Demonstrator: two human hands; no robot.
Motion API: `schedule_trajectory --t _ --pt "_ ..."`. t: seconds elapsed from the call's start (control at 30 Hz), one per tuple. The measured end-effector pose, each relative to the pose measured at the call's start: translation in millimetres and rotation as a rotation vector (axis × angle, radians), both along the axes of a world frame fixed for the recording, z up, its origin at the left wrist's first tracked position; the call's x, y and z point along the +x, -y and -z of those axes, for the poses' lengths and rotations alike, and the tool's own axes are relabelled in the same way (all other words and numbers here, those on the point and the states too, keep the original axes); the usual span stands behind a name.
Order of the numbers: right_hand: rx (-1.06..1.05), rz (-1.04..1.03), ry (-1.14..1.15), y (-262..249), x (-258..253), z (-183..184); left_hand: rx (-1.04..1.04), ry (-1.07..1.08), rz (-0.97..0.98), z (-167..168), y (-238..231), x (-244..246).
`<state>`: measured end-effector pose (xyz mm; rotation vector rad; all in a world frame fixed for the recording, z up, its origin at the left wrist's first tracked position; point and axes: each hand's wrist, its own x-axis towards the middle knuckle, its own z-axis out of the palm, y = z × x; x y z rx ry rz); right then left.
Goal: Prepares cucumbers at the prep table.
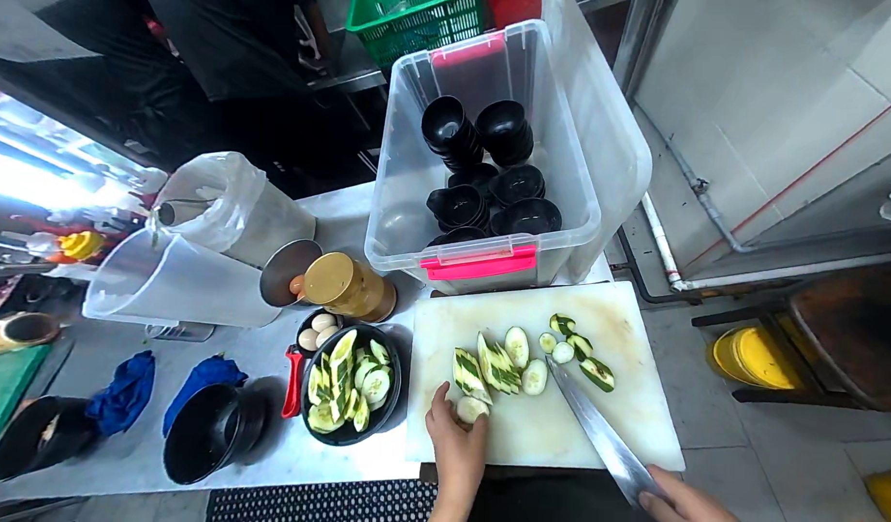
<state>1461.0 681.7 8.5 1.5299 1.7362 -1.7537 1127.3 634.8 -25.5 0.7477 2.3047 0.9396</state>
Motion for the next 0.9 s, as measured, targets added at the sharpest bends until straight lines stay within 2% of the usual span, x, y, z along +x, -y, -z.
schedule_trajectory --t 0.1,0.2,0.37,0.47,0.57,0.67,0.8,0.9 --pt "-0.032 0.052 -0.045 -13 -22 11 -0.018 0.19 -0.046 -9 -10 -1" --pt "-0.06 0.068 -0.031 -29 -45 15 0.052 0.338 -0.198 -15 -14 0" --pt "-0.046 0.0 0.007 -51 -73 13 0.26 0.134 -0.339 -11 -19 -17" --pt "-0.029 -0.046 0.022 -54 -87 11 0.348 0.0 -0.288 0 -34 -24" --pt "0.021 -0.114 0.036 -53 -97 12 0.33 -0.066 -0.231 17 -56 -19" --pt "0.108 -0.179 0.058 -53 -109 7 0.267 -0.139 -0.116 11 -71 -2" --pt "0.198 -0.249 0.077 -51 -119 3 0.052 -0.461 0.198 4 -77 20" --pt "0.225 -0.304 0.072 -51 -122 3 -0.022 -0.584 0.24 11 -81 27"
